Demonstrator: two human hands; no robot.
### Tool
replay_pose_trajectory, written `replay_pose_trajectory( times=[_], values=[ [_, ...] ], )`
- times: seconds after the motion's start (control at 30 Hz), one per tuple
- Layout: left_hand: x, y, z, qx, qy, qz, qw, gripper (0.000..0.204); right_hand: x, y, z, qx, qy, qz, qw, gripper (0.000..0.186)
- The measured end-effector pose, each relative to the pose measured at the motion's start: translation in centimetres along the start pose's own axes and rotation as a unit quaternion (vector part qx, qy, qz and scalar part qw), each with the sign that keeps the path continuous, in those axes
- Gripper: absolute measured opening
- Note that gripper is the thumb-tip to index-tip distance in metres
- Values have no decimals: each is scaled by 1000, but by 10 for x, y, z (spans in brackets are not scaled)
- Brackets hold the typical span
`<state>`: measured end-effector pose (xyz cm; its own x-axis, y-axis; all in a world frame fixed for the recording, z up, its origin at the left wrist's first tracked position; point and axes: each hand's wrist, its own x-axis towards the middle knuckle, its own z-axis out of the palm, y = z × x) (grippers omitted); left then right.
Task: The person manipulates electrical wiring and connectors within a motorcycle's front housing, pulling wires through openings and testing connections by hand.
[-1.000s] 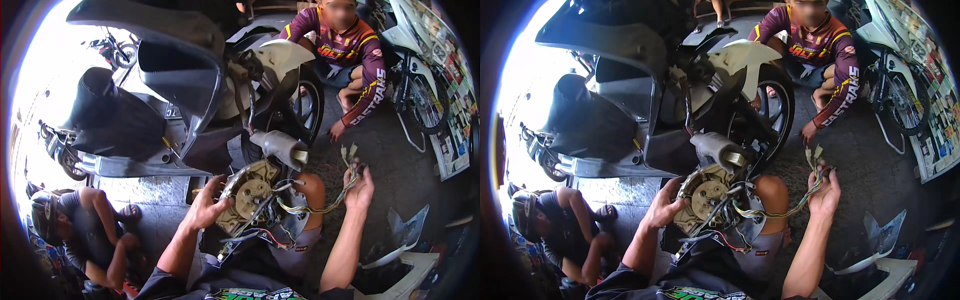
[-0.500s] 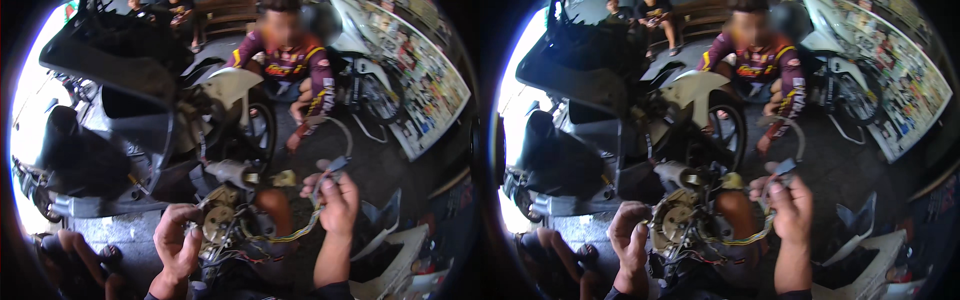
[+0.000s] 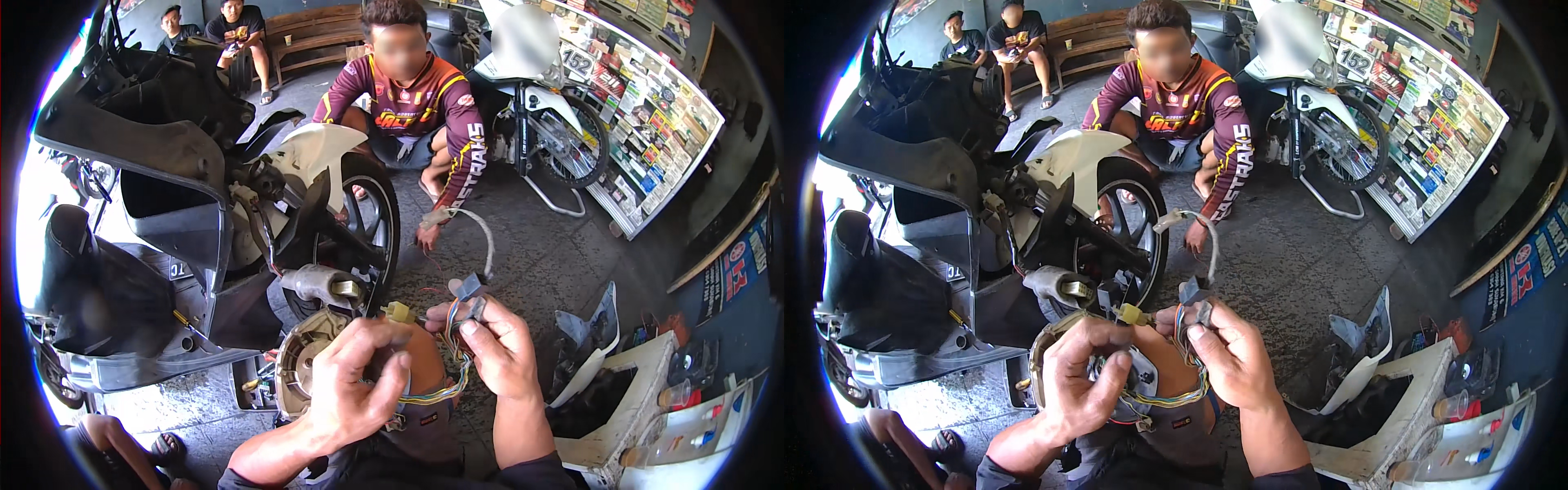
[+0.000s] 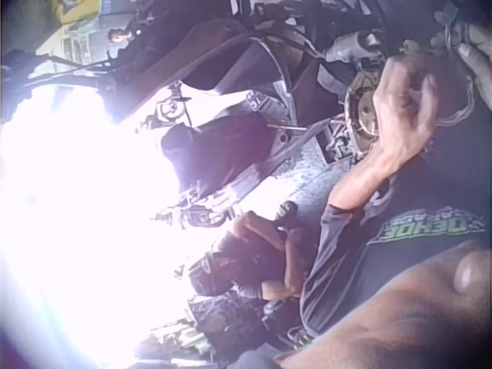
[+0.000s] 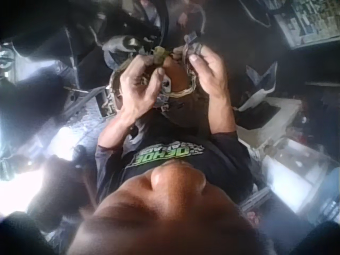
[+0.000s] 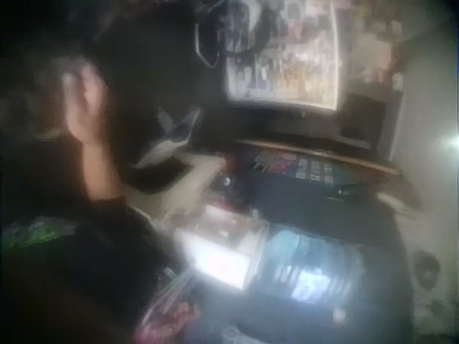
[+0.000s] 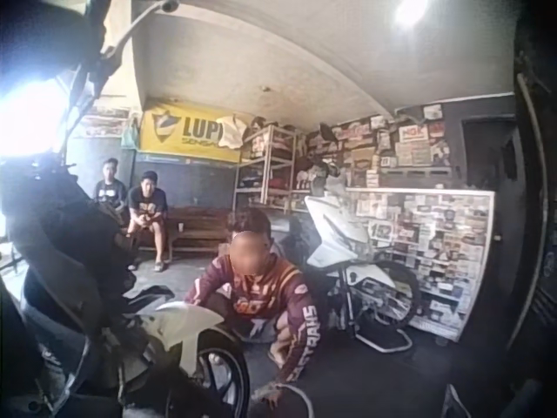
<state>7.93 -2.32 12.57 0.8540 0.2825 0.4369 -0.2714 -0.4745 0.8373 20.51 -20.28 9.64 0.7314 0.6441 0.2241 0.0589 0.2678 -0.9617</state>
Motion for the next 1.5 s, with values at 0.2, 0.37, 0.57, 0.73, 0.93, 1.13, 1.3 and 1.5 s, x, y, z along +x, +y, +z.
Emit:
replay_pose_trajectory(
  times=[0.2,0.37,0.57,0.73,0.93,1.13,1.3,1.5],
  values=[
    [35,5,25,43,6,6,999,56,-7,1,8,-112,37,-4,993,21],
    [39,-3,24,-11,-67,-24,997,38,-8,8,18,-60,88,-28,994,21],
    [24,-11,35,-123,-35,-19,992,16,-15,23,7,0,99,-48,994,27],
    [10,-17,25,-93,-19,-30,995,17,-9,4,6,47,25,-20,998,33],
    [0,-26,27,-304,39,-186,933,17,13,1,19,-103,-70,-55,991,23],
    [1,-30,25,-356,44,-206,911,12,33,-26,22,-234,-110,-99,961,33],
    [-1,-30,30,-337,81,-202,916,13,39,-15,26,-231,-80,-105,964,26],
    [-8,-26,-2,-449,181,-256,837,37,47,-13,38,-152,-35,-64,986,18]
  ],
)
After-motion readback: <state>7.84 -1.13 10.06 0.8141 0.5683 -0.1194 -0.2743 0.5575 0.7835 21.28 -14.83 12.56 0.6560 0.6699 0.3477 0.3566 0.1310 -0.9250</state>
